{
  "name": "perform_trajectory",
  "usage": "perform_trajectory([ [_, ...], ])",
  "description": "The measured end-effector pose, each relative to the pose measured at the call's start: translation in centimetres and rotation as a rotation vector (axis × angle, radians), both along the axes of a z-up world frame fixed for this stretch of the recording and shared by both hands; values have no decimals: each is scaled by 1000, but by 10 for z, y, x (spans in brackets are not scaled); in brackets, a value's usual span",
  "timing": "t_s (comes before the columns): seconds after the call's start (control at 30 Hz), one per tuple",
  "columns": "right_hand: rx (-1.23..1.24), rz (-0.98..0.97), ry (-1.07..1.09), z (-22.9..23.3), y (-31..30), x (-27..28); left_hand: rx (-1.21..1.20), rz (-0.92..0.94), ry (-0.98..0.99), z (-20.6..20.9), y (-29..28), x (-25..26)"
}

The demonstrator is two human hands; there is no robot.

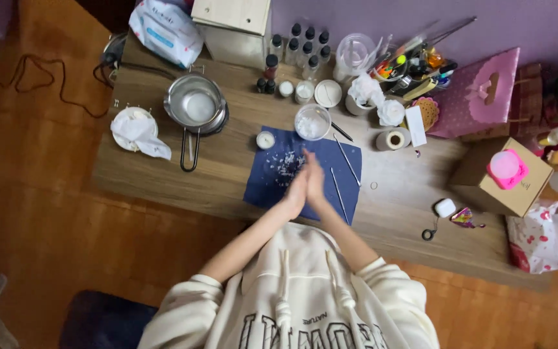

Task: Cleaning up spilled white beads from a workspace mat using hands, a spoon, and a small brush.

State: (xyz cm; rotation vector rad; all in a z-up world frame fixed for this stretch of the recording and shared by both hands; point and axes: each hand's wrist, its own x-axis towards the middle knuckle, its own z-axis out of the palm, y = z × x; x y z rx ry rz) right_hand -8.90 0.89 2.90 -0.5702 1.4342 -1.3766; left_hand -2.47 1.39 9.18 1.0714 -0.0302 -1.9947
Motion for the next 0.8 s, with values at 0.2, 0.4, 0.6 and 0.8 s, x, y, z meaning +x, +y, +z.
perform_trajectory([
  [0.2,79,93,772,17,-66,-111,-318,-631,24,-40,3,14],
  [0.4,-152,-194,1099,86,-151,-192,-697,-546,-588,-33,-15,40],
  [0.6,239,-146,1334,59,-243,-252,-683,-724,-1123,-14,-36,43],
  [0.8,431,-47,1471,76,-275,-242,-850,-445,-920,-23,-45,49],
])
